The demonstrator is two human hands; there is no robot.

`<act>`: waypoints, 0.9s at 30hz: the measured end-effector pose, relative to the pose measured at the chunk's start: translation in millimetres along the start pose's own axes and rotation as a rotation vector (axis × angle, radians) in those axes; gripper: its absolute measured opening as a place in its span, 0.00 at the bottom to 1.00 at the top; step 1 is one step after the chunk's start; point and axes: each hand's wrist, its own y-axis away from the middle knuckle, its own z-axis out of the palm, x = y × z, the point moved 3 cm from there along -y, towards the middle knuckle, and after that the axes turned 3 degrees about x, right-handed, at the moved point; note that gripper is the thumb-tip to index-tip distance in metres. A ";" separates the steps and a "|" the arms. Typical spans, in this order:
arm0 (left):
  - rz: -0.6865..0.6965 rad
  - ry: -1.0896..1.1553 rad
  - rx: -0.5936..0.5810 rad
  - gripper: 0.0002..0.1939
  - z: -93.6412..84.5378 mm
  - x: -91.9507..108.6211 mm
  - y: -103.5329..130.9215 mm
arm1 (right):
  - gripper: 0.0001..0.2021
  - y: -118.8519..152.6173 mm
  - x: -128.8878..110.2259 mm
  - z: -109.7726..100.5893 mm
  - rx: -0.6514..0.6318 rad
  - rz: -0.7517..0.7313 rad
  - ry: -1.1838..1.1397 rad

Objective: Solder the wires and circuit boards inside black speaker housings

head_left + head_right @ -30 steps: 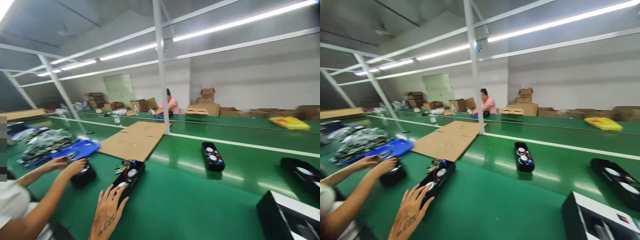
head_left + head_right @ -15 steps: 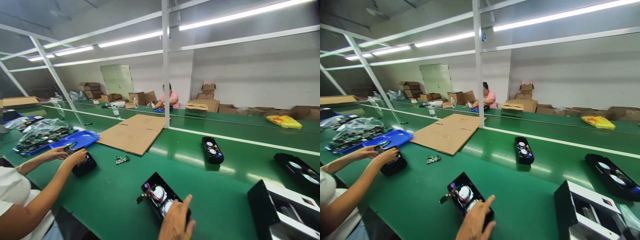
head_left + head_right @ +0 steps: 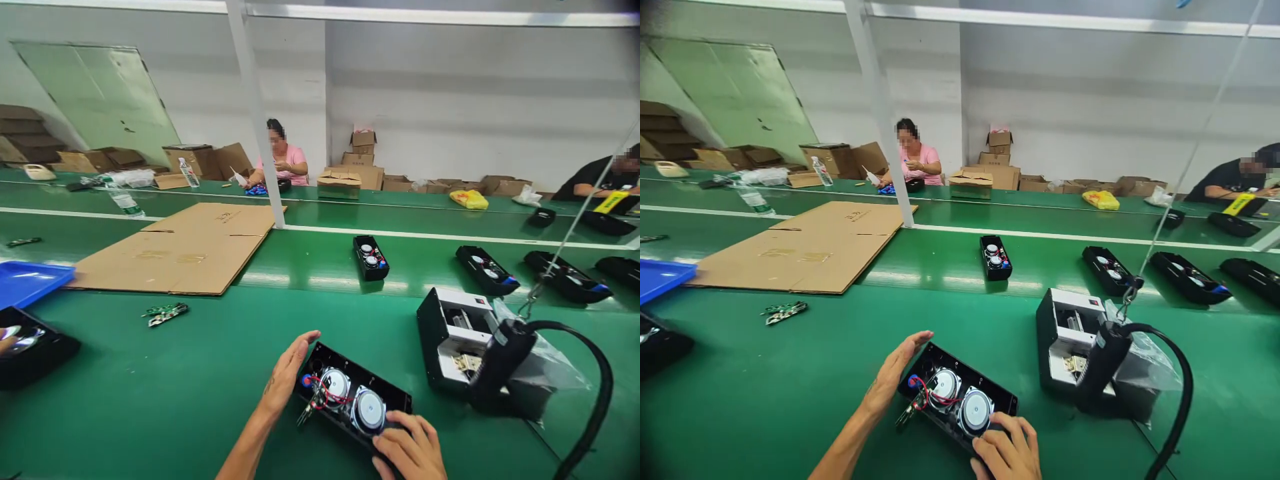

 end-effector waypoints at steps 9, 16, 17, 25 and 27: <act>-0.057 0.051 -0.005 0.29 49.7 -24.6 84.6 | 0.05 4.1 22.8 -57.1 0.051 0.227 0.079; -0.064 0.053 -0.031 0.25 50.5 -29.0 98.9 | 0.07 14.7 -16.7 -28.6 0.069 0.214 0.048; -0.057 0.056 -0.047 0.26 48.0 -31.0 96.2 | 0.07 9.5 -25.7 -20.3 0.086 0.194 0.040; 0.018 0.067 -0.181 0.28 34.8 -29.9 91.3 | 0.08 -60.3 -35.2 -1.6 0.179 0.347 -0.261; -0.001 0.044 -0.192 0.26 35.1 -24.3 92.5 | 0.08 -65.5 -21.7 -3.1 0.206 0.517 -0.351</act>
